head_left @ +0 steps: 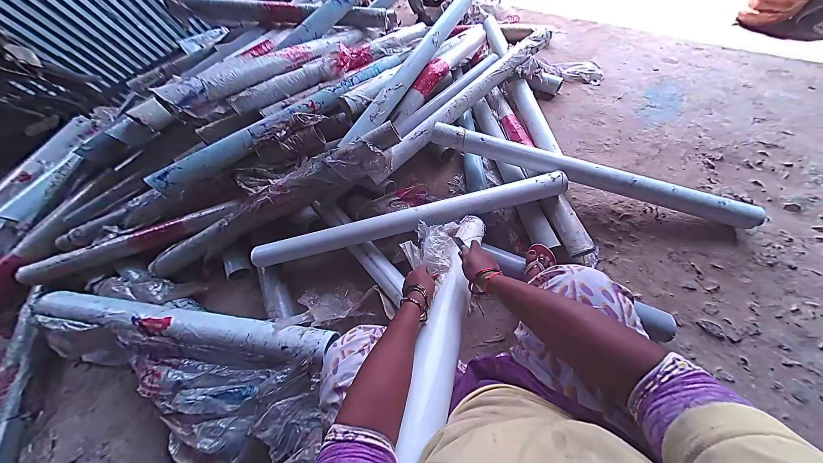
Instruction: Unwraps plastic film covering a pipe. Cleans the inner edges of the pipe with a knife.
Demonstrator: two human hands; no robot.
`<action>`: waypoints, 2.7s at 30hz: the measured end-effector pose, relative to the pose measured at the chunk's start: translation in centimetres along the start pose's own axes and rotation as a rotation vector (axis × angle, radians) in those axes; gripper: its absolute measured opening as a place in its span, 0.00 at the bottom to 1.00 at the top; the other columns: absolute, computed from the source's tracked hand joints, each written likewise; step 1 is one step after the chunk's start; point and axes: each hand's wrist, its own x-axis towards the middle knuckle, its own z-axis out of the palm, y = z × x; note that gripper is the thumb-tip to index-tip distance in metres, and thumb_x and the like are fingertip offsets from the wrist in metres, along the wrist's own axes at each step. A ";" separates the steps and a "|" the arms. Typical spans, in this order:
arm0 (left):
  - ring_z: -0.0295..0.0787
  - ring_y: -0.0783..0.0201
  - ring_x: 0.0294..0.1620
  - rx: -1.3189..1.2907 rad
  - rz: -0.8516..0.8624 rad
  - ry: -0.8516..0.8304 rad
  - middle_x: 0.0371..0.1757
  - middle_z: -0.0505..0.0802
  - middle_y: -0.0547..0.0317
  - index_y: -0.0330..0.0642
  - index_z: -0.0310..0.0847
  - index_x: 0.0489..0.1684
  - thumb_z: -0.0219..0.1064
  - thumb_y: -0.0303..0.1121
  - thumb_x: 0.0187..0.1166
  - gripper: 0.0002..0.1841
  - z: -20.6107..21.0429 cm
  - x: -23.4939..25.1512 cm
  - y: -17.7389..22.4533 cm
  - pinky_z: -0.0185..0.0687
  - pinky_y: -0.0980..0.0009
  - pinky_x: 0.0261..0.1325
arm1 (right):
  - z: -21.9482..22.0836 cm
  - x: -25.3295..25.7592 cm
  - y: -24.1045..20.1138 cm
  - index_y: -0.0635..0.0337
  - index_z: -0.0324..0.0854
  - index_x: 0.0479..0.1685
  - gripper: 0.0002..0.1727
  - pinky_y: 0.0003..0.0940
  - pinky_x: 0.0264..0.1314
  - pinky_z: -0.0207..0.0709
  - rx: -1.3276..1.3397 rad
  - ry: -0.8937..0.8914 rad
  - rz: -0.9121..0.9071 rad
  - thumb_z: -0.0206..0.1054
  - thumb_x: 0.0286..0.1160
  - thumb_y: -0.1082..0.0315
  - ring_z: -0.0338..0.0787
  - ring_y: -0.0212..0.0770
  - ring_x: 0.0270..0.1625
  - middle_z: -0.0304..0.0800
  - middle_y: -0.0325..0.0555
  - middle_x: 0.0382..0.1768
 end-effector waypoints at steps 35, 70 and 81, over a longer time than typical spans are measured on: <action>0.87 0.53 0.59 -0.816 0.391 0.364 0.57 0.89 0.35 0.22 0.75 0.68 0.63 0.31 0.88 0.19 -5.4 -9.1 4.4 0.78 0.58 0.69 | -8.9 -6.4 -0.5 0.63 0.68 0.48 0.08 0.15 0.31 0.67 1.244 0.674 -0.669 0.47 0.91 0.68 0.72 0.19 0.23 0.75 0.31 0.24; 0.86 0.40 0.70 -0.092 0.216 0.270 0.64 0.89 0.33 0.31 0.68 0.81 0.52 0.55 0.92 0.34 -3.3 -10.6 5.1 0.76 0.45 0.74 | -10.8 -11.9 -0.8 0.64 0.70 0.72 0.25 0.58 0.54 0.81 -0.325 0.439 -0.227 0.53 0.93 0.51 0.92 0.63 0.54 0.90 0.62 0.46; 0.80 0.39 0.78 -0.168 0.208 0.061 0.72 0.85 0.30 0.29 0.71 0.79 0.48 0.55 0.94 0.34 -2.5 -4.4 0.8 0.68 0.42 0.82 | -10.1 -11.7 -2.2 0.63 0.70 0.72 0.24 0.58 0.61 0.79 -0.368 0.335 -0.247 0.51 0.94 0.52 0.91 0.62 0.60 0.90 0.63 0.50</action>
